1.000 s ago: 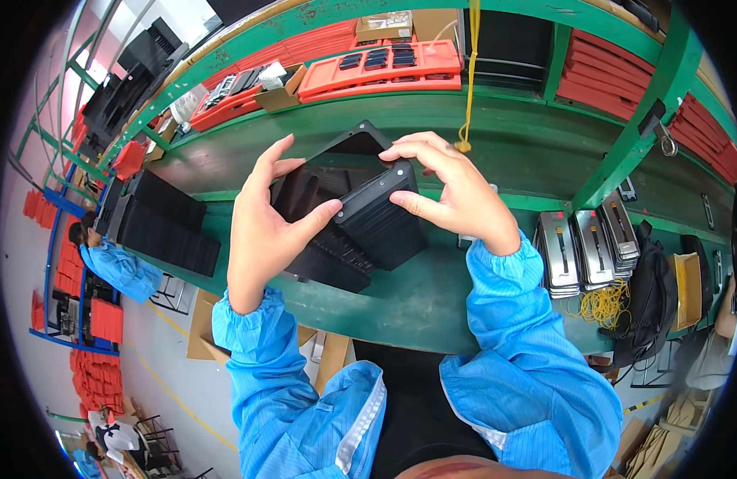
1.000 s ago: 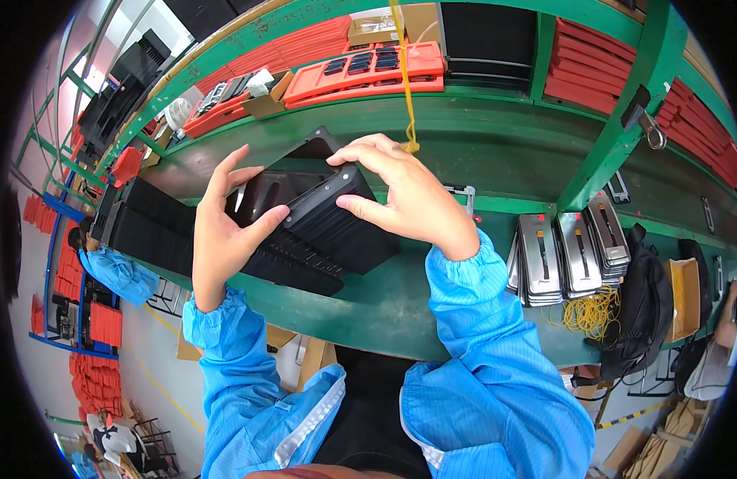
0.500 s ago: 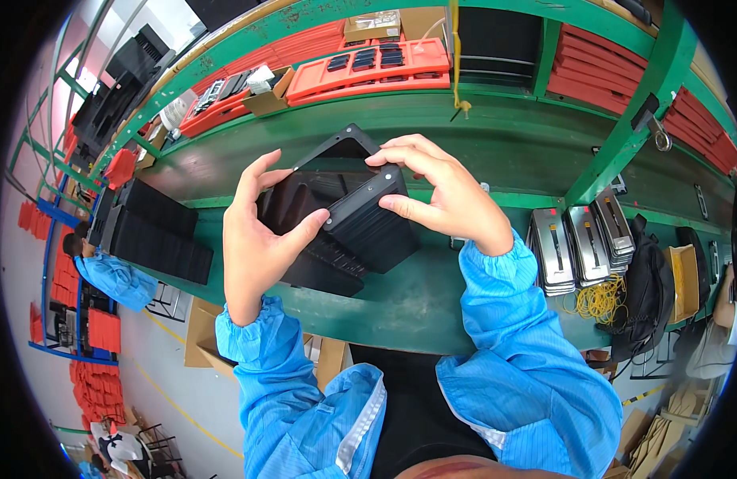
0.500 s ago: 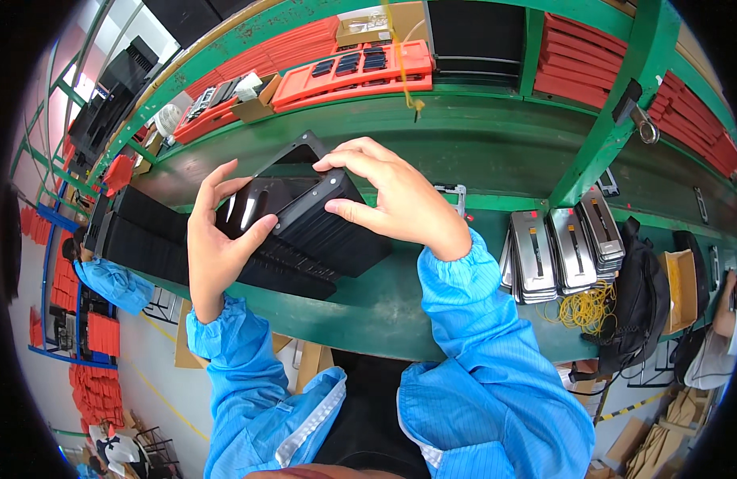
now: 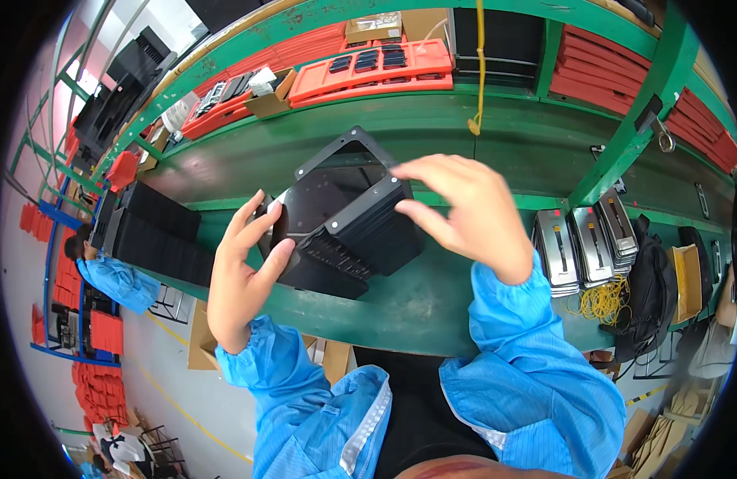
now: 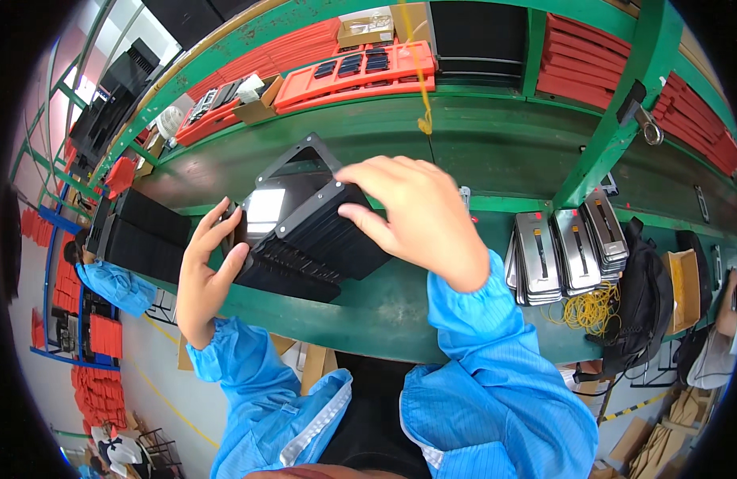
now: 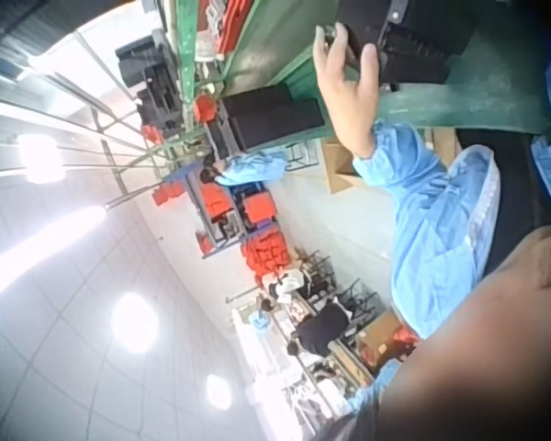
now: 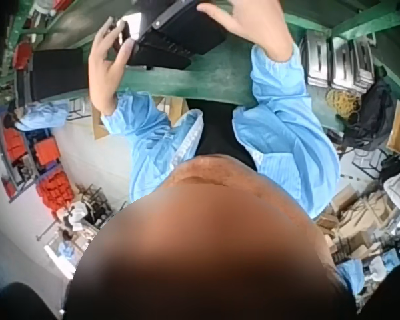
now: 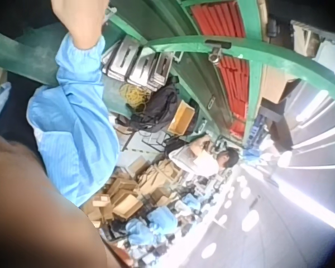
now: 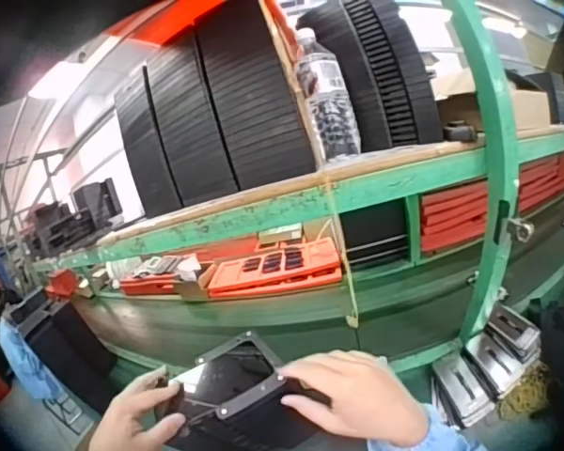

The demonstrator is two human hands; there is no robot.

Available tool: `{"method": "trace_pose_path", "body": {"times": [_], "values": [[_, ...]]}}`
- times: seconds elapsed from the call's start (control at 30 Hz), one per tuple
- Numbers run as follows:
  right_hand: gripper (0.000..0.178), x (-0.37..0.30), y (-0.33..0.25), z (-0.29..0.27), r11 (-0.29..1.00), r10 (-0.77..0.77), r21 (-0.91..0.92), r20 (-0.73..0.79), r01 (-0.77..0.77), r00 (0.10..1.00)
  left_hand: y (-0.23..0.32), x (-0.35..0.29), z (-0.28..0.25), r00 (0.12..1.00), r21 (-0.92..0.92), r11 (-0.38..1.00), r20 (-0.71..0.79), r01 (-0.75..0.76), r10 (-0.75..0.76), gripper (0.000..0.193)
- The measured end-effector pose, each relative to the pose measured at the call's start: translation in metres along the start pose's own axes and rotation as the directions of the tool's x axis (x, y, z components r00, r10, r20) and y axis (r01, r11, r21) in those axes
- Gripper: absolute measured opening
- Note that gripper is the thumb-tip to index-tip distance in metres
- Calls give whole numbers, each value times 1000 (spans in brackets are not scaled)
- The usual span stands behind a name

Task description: Assembling components and screens into device housings on a factory production line.

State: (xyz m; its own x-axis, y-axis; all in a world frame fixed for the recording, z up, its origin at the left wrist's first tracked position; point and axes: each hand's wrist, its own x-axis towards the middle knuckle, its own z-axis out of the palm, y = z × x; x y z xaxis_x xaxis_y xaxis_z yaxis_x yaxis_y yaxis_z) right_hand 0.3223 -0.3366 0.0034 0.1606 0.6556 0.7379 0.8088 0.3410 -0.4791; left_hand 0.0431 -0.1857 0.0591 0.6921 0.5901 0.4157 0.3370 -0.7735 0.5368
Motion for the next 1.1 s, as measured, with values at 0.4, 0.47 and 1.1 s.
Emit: {"method": "trace_pose_path", "body": {"times": [0.4,0.47,1.1], "values": [[26,-4,-62,-5,668,270,654,230,-354,935,-48,-8,14,998,-346,937,11,-48,56,68],[28,-8,-73,17,561,-188,828,140,-10,972,-52,-7,19,993,-427,897,-28,-116,116,73],[33,2,-48,85,519,-83,852,131,-70,988,-58,0,44,959,-359,907,-252,-218,130,69]]}}
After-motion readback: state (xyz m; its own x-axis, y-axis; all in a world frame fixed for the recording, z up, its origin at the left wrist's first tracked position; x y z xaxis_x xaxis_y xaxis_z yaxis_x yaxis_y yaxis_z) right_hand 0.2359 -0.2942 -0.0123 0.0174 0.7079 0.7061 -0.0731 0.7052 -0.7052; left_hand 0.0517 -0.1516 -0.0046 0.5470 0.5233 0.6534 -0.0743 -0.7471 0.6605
